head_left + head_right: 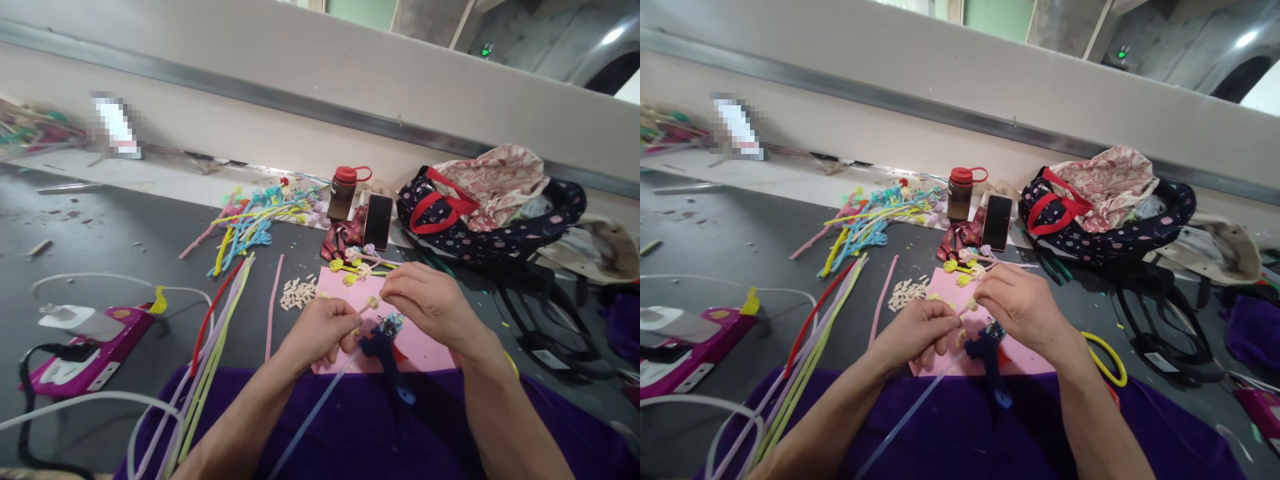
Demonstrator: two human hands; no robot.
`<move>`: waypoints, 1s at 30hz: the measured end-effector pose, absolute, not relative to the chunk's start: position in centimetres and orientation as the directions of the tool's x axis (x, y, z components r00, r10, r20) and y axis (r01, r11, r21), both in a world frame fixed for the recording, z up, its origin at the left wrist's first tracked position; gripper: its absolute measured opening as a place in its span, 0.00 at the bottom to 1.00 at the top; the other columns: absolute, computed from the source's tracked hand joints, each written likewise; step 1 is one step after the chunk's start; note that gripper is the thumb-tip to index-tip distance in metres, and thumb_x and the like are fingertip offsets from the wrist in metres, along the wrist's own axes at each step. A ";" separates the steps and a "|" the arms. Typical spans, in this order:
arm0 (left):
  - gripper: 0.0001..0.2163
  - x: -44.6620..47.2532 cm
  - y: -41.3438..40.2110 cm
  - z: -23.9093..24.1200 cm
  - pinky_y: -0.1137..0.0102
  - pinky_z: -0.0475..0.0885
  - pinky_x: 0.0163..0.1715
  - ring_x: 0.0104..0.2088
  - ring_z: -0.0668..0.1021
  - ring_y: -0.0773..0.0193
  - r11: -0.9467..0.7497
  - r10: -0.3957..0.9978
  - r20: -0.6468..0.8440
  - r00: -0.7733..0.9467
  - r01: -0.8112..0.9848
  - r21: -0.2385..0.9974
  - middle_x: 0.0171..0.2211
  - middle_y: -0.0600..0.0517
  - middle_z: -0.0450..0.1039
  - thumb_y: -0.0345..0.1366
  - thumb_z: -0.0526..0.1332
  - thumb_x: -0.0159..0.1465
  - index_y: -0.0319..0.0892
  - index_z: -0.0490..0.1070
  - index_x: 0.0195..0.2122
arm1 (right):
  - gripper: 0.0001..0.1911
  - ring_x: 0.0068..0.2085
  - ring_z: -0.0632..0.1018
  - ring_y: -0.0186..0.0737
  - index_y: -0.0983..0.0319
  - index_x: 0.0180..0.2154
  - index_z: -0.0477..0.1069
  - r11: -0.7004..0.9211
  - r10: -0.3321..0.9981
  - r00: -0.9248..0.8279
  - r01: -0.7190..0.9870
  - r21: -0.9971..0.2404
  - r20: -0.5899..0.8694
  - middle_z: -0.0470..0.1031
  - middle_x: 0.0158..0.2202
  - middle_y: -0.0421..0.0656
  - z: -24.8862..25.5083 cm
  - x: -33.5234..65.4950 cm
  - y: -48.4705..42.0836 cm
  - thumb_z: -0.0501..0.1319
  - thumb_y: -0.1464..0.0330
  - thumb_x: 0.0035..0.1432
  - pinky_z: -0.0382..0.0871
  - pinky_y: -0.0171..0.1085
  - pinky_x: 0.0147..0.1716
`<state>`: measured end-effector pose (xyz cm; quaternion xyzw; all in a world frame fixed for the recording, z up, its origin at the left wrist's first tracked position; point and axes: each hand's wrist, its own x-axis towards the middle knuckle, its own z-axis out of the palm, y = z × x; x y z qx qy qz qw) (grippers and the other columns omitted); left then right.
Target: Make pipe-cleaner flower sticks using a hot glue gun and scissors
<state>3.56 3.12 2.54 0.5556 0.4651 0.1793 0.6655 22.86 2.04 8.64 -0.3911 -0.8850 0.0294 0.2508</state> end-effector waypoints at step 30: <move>0.09 3.4 2.8 2.5 0.79 0.55 0.09 0.09 0.63 0.73 0.063 0.837 -0.292 0.462 0.449 0.891 0.11 0.57 0.66 0.36 0.55 0.54 0.40 0.71 0.22 | 0.08 0.37 0.72 0.39 0.61 0.30 0.72 0.689 0.722 -0.664 0.716 -0.111 0.196 0.73 0.32 0.42 7.2 22.1 1.9 0.56 0.73 0.59 0.62 0.38 0.38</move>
